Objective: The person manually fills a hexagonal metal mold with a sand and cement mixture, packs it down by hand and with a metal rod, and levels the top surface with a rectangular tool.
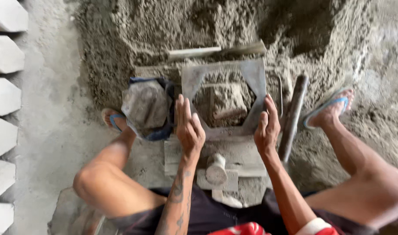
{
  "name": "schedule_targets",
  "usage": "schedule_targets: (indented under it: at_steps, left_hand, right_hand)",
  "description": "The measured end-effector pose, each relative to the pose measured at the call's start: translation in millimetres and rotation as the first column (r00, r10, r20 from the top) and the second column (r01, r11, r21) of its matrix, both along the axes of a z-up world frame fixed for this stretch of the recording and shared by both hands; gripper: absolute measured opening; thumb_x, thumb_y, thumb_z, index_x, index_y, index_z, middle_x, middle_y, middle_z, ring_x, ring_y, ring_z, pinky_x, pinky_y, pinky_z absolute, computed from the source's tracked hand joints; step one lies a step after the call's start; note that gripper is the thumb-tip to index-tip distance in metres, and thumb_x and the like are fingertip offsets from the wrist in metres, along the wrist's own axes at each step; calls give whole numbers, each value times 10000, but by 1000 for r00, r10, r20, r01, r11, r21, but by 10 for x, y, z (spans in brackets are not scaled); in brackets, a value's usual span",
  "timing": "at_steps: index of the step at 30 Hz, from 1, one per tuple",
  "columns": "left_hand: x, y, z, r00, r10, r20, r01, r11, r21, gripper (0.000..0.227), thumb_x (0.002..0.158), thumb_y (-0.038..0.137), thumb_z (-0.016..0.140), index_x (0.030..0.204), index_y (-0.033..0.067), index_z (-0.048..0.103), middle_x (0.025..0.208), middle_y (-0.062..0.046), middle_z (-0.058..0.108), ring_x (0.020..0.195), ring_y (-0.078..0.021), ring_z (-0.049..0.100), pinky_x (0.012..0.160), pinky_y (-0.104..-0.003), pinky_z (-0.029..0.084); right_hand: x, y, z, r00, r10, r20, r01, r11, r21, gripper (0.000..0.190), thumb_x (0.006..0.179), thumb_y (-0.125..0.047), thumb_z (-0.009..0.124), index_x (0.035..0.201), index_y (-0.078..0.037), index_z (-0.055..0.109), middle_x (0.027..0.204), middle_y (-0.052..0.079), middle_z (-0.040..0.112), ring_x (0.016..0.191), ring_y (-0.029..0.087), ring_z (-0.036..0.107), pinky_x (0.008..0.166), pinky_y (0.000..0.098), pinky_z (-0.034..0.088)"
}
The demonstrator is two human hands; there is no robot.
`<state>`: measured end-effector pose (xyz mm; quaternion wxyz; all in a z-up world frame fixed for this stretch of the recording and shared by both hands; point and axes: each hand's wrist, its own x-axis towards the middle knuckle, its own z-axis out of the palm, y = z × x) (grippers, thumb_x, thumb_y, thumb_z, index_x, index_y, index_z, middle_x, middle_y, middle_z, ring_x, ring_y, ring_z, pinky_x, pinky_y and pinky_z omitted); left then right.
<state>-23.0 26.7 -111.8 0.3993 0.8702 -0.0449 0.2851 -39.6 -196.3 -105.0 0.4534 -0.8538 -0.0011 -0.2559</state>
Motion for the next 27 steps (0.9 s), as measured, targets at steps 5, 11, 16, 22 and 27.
schedule_targets:
  at_steps: [5, 11, 16, 22, 27]
  left_hand:
    - [78, 66, -172, 1000, -2, -2, 2, 999, 40, 482, 1121, 220, 366, 1538, -18, 407, 1596, -255, 366, 1466, -447, 365, 1192, -498, 348]
    - [45, 83, -164, 1000, -16, -20, 18, 994, 104, 493, 1106, 230, 418, 1519, -39, 415, 1603, -278, 332, 1473, -475, 333, 1198, -524, 329]
    - [18, 128, -217, 990, -86, -108, 89, 996, 24, 528, 1117, 249, 393, 1572, -13, 344, 1645, -266, 254, 1505, -485, 254, 1228, -535, 255]
    - [4, 235, -300, 968, -175, -178, 164, 984, -76, 570, 1128, 301, 331, 1602, -11, 274, 1659, -271, 208, 1499, -526, 213, 1242, -553, 193]
    - [-35, 234, -326, 955, -207, -213, 189, 977, -102, 604, 1127, 348, 322, 1618, 6, 239, 1678, -252, 168, 1515, -523, 172, 1255, -550, 150]
  right_hand:
    - [-138, 35, -22, 994, 3, -111, -5, 1000, -17, 494, 1135, -265, 308, 1515, 41, 388, 1482, 344, 466, 1349, 525, 447, 1101, 599, 390]
    - [71, -61, 115, 978, 90, -189, -66, 989, 129, 596, 1143, -409, 223, 1584, -17, 303, 1573, 310, 351, 1436, 493, 352, 1172, 628, 289]
    - [72, -37, 362, 919, 186, -347, -68, 943, 325, 640, 1141, -476, 245, 1611, -41, 238, 1628, 310, 237, 1503, 489, 159, 1236, 594, 118]
    - [-44, -13, 352, 894, 218, -392, -66, 928, 367, 628, 1132, -490, 264, 1624, -105, 215, 1634, 308, 211, 1515, 479, 130, 1247, 590, 72]
    - [-80, -38, 305, 893, 227, -388, -82, 931, 356, 670, 1124, -526, 229, 1625, -81, 230, 1646, 295, 193, 1527, 459, 124, 1250, 586, 79]
